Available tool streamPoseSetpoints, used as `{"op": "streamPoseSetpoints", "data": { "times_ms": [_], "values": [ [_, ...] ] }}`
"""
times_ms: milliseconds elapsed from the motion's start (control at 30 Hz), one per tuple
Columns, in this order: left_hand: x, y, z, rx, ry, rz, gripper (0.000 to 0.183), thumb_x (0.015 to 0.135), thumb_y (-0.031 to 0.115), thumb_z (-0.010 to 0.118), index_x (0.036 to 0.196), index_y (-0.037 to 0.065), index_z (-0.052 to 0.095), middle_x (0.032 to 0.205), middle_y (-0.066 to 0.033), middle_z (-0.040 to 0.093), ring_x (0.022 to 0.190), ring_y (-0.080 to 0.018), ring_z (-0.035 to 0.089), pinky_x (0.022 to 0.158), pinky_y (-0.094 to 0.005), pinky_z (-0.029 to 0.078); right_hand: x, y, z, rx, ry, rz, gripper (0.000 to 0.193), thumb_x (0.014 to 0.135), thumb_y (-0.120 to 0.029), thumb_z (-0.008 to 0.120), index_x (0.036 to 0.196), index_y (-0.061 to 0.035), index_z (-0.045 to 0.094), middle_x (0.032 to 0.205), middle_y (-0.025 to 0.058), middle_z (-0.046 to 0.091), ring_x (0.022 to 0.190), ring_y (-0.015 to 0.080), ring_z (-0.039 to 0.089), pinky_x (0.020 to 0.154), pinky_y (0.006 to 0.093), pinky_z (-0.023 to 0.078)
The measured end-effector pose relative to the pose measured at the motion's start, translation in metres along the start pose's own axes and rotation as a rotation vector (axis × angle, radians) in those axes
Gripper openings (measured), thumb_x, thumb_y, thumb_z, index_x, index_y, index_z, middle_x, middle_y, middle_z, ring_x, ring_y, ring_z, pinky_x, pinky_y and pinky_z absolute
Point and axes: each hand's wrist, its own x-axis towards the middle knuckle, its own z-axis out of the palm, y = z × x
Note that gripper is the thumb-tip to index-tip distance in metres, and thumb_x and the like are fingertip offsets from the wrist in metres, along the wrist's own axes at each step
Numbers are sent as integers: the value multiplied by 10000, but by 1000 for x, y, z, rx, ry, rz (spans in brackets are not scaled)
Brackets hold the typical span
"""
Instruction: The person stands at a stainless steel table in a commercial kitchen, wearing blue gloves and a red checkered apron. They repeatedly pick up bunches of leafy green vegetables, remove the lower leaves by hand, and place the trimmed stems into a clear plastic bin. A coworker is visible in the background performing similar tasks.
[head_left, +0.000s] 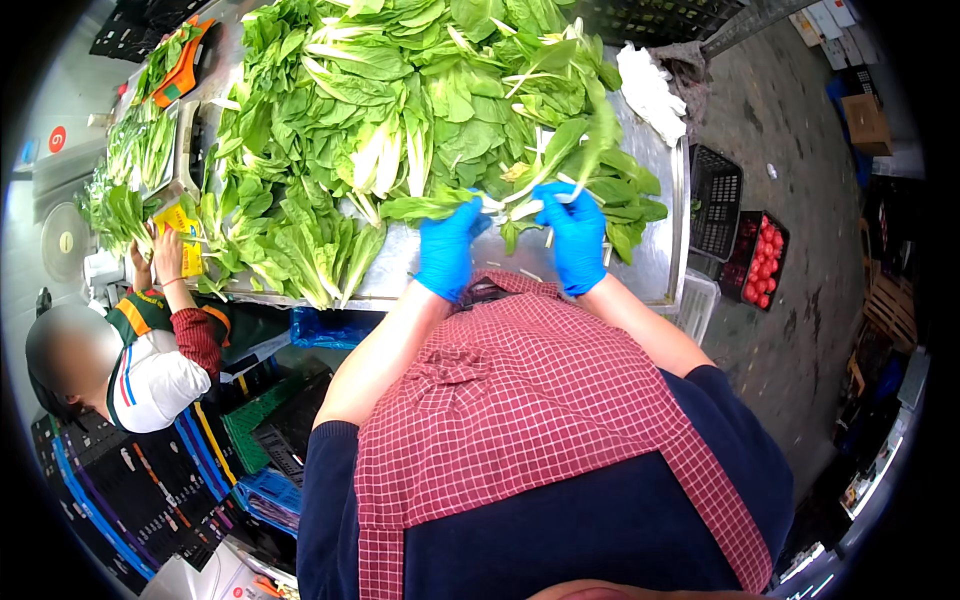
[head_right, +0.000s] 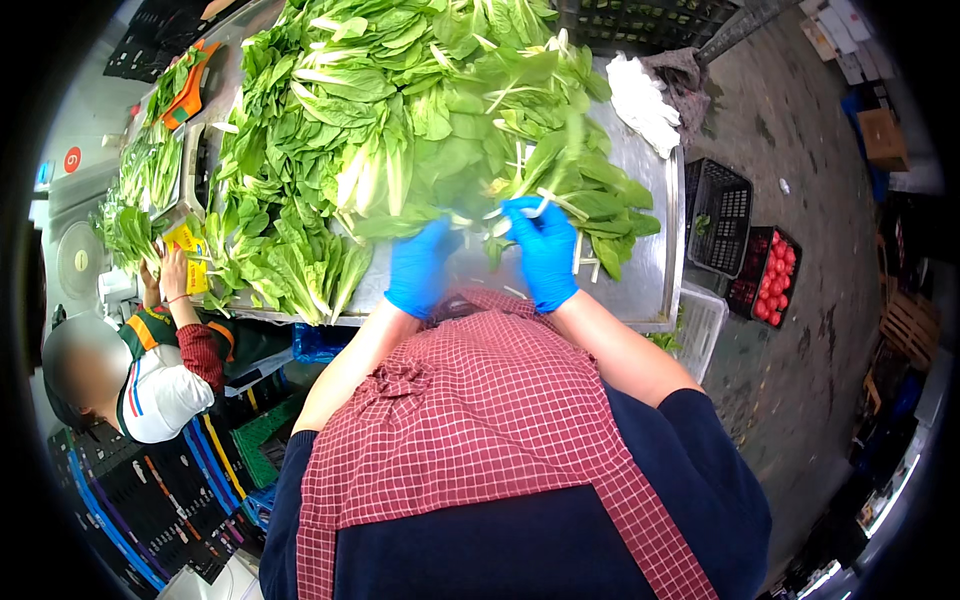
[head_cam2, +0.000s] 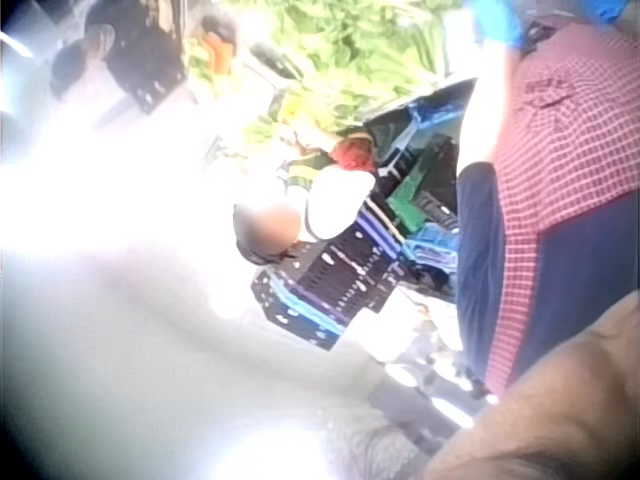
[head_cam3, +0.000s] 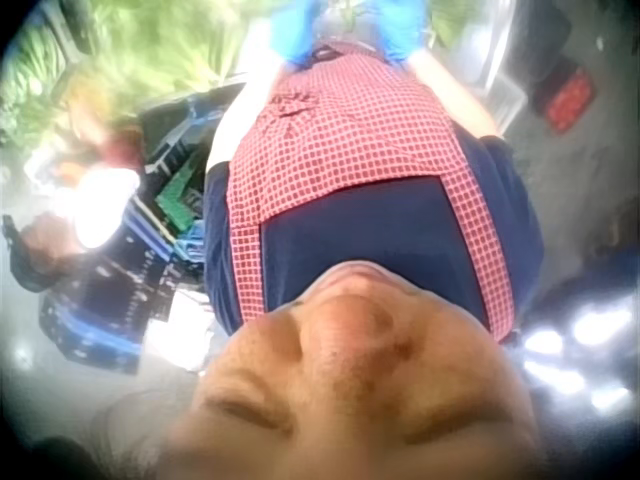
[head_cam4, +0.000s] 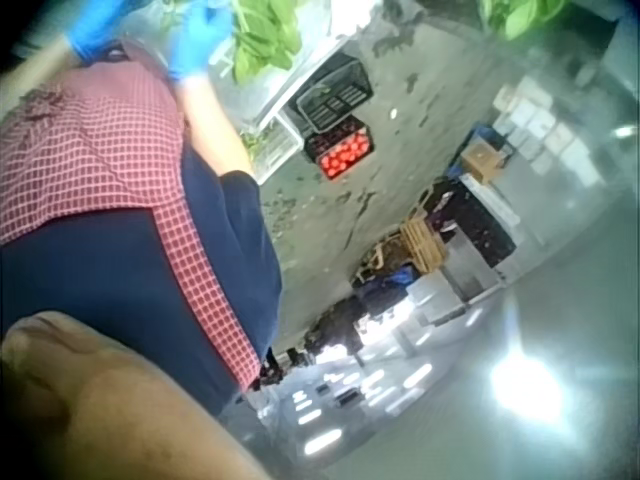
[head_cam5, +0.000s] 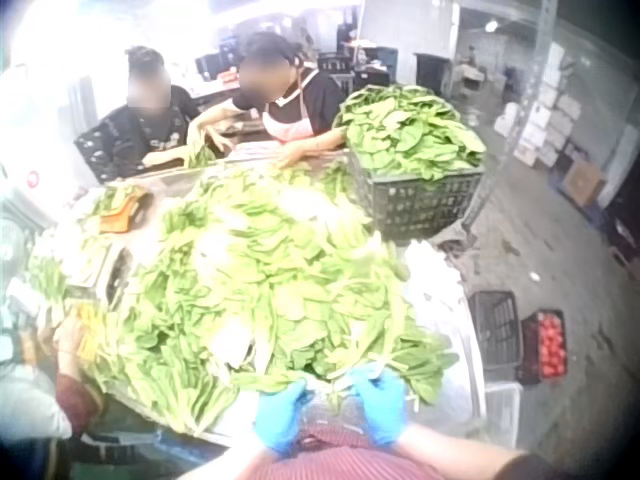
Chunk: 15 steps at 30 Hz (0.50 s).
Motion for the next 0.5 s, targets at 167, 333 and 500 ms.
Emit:
{"op": "streamPoseSetpoints", "data": {
  "times_ms": [167, 333, 500],
  "values": [
    [-17, 37, -26, -98, -95, 67, 283, 857, 48, 617, 1134, 35, 561, 1018, -76, 609, 947, -201, 606, 842, -367, 520, 19, -8, -24, 37, 26, 503, 251, 907, -182, 588, 1112, -39, 585, 966, 67, 663, 670, 104, 569, 638, 236, 469],
    [-31, 37, -63, -434, -69, 63, 342, 789, -27, 551, 1130, 6, 543, 1028, -129, 605, 1007, -275, 588, 944, -429, 477, 19, 21, 26, -200, -519, 480, 307, 893, -266, 611, 1081, -23, 625, 941, 78, 679, 730, 156, 641, 644, 277, 519],
    [-33, 36, -90, -491, 34, 115, 343, 767, -47, 540, 1107, 2, 547, 990, -116, 602, 957, -267, 586, 916, -433, 484, 46, 43, 113, -435, -639, 526, 319, 880, -315, 626, 973, -11, 657, 846, 92, 693, 694, 168, 655, 606, 284, 512]
  ]
}}
